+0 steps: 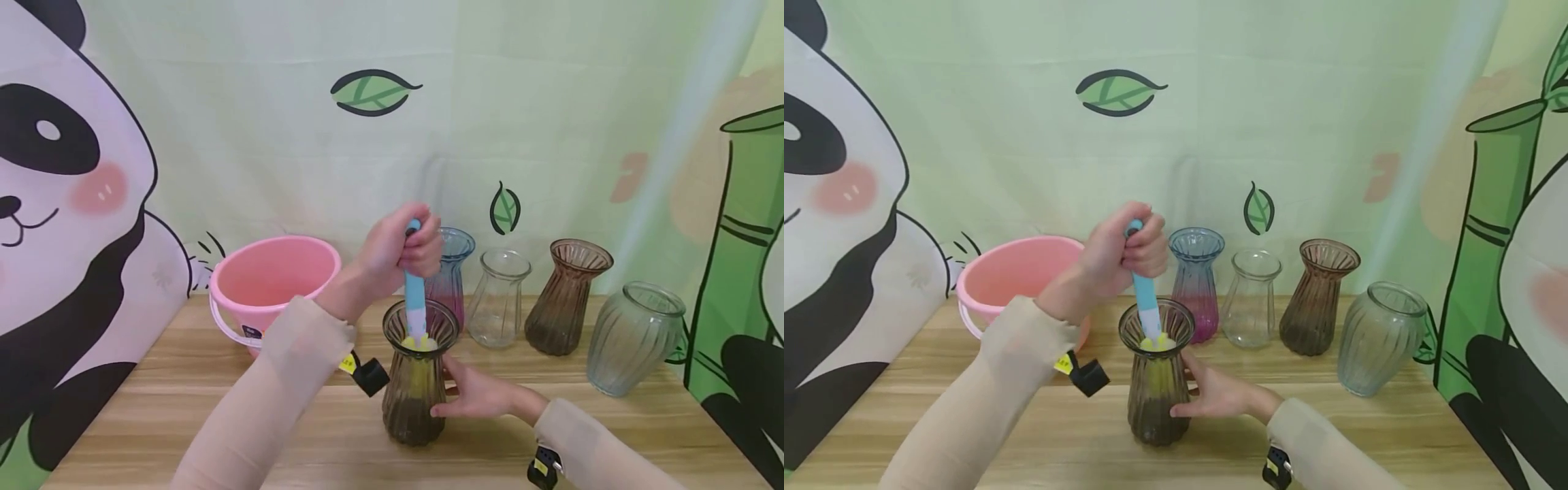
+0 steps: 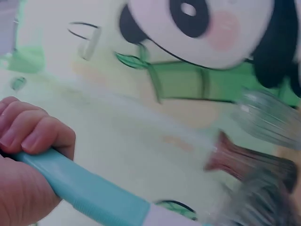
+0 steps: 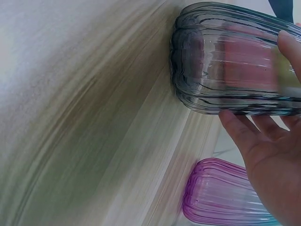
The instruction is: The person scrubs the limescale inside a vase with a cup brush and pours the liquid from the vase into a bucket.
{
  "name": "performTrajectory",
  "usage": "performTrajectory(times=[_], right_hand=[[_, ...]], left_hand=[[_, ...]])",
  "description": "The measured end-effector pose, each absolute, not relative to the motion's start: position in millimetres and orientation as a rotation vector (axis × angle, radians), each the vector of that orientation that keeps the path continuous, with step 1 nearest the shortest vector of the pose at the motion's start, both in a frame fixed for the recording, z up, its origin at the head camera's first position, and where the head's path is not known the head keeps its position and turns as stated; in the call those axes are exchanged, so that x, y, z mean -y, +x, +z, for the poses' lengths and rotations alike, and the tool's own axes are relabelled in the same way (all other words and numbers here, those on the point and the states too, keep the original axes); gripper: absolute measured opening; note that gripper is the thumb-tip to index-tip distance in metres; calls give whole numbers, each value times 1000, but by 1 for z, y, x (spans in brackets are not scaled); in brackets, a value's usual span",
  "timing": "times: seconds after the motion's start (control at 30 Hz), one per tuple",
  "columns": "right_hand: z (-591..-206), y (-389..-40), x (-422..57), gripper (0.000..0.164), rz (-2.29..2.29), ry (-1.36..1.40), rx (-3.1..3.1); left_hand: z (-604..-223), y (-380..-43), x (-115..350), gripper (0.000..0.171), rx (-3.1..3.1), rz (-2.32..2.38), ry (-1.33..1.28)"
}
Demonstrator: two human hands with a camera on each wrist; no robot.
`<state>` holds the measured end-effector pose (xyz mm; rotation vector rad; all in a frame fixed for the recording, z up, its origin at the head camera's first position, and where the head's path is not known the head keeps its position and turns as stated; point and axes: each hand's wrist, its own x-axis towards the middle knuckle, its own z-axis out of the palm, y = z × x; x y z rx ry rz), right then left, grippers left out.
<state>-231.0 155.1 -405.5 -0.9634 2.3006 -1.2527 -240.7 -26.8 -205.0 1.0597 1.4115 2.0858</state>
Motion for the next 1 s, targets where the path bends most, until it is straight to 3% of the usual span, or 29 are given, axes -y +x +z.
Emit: performTrajectory(times=[0.27,0.73,1.0], right_hand=[[-406,-231,-154,74,-1265,-967,-2297],[-407,-231,-156,80,-1297,-967,-2290],[-405,-231,-156,77,-1248,-1020,-2293]], left_hand=[[-193,-236,23,40,-1414,2039,1058],[-259,-246,15,33,-1362,2002,983],[-271,-246,17,32,-1398,1919,1005]])
